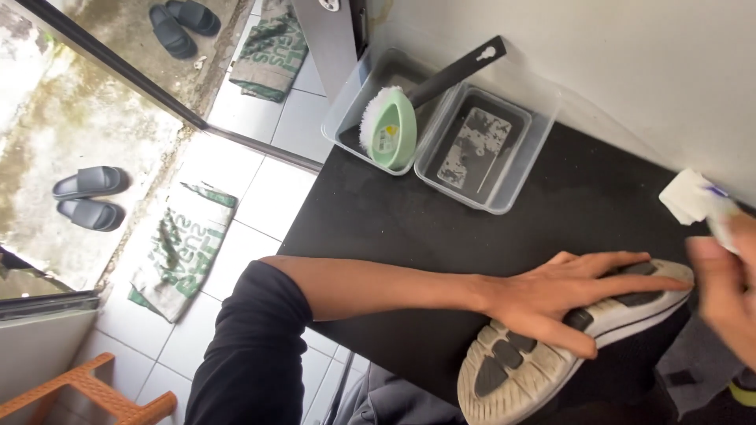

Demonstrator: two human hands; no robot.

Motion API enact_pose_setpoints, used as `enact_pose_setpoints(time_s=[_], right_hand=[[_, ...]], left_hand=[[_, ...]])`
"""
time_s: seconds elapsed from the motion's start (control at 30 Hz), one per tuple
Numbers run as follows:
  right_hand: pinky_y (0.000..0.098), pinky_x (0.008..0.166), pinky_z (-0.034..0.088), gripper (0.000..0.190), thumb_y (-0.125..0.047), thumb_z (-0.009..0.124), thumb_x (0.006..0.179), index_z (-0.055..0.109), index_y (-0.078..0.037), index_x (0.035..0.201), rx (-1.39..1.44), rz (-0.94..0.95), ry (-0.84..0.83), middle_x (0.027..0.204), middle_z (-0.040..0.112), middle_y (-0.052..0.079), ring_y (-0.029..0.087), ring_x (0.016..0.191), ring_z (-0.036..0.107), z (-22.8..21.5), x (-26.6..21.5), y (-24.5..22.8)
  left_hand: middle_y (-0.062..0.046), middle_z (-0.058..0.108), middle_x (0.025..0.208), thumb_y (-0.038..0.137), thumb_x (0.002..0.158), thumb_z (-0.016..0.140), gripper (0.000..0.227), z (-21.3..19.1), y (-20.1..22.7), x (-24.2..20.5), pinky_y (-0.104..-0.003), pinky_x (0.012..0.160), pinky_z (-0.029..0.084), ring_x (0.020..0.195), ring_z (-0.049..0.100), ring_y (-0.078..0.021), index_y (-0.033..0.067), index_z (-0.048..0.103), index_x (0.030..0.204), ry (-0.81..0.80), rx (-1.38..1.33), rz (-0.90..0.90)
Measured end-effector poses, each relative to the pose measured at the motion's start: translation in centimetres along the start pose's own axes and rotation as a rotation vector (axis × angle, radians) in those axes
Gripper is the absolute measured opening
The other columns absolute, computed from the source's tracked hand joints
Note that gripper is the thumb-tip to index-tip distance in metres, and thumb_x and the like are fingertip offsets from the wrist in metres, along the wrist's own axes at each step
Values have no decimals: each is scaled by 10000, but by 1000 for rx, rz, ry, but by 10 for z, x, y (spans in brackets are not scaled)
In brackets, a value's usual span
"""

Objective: The person cleans a shoe by scrubbing the mesh upper with a toothbrush, wiping with a cloth, and then scrubbing the white midsole and black outsole using a larger cleaning brush.

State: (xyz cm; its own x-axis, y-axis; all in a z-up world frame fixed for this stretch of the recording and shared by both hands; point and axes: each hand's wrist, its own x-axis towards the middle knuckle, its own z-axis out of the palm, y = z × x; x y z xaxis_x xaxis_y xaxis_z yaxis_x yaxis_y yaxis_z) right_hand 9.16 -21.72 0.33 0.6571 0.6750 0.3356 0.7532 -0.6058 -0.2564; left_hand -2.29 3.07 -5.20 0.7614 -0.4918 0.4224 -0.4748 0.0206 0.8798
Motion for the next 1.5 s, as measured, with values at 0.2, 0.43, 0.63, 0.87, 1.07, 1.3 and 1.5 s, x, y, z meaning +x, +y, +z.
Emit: enact_pose_setpoints(time_s=[0.2, 0.43, 0.63, 0.87, 1.07, 1.3, 1.5], right_hand=[[269, 714, 432, 240, -123, 743, 1058, 759, -322, 1190, -858, -653, 29, 831, 597, -111, 129, 793, 591, -9, 159, -161], [316, 803, 368, 554, -143, 779, 1156, 549, -224, 659, -936, -865, 226, 623, 478, -97, 135, 701, 467, 58, 238, -221], [304, 875, 471, 383, -67, 710, 943, 569, -293, 669, -961, -975, 0, 777, 503, -104, 107, 766, 522, 78, 239, -230], [259, 667, 402, 497, 53, 659, 925, 484, -227, 554, -809, -1095, 101, 569, 454, -77, 127, 589, 418, 75, 237, -211], [217, 519, 283, 472, 126, 688, 809, 462, -248, 629, -824, -964, 102, 642, 421, -78, 96, 611, 412, 67, 227, -192], [263, 641, 369, 455, 112, 578, 796, 371, -207, 545, -693, -1253, 344, 567, 393, -33, 152, 611, 383, 74, 231, -201], [230, 566, 316, 483, 7, 724, 1020, 540, -178, 613, -665, -1211, 360, 577, 508, -59, 95, 574, 429, 73, 222, -193]], left_hand=[[-146, 151, 1859, 885, 926, 253, 954, 19, -40, -1, -372, 1152, 386, 1714, 287, -343, 357, 60, 1697, 38, 160, 2], [-155, 148, 1867, 847, 913, 323, 940, 21, -46, 0, -441, 1227, 374, 1743, 256, -347, 365, 89, 1686, 50, 136, -11], [-144, 87, 1853, 804, 909, 397, 973, 26, -54, -3, -512, 1348, 287, 1760, 149, -375, 296, 103, 1685, 41, 122, -19], [-131, 60, 1848, 806, 920, 369, 957, 16, -41, -3, -507, 1315, 273, 1734, 170, -378, 300, 94, 1685, 18, 102, -16], [-137, 134, 1843, 850, 924, 325, 963, 17, -42, -3, -448, 1257, 355, 1711, 257, -343, 328, 81, 1696, 44, 117, 16], [-162, 161, 1799, 722, 900, 467, 969, 9, -26, -1, -481, 1272, 323, 1676, 261, -372, 257, 122, 1676, -8, 106, -46], [-138, 138, 1834, 805, 921, 381, 960, 11, -30, -2, -459, 1295, 318, 1725, 223, -359, 294, 115, 1689, 13, 91, -14]])
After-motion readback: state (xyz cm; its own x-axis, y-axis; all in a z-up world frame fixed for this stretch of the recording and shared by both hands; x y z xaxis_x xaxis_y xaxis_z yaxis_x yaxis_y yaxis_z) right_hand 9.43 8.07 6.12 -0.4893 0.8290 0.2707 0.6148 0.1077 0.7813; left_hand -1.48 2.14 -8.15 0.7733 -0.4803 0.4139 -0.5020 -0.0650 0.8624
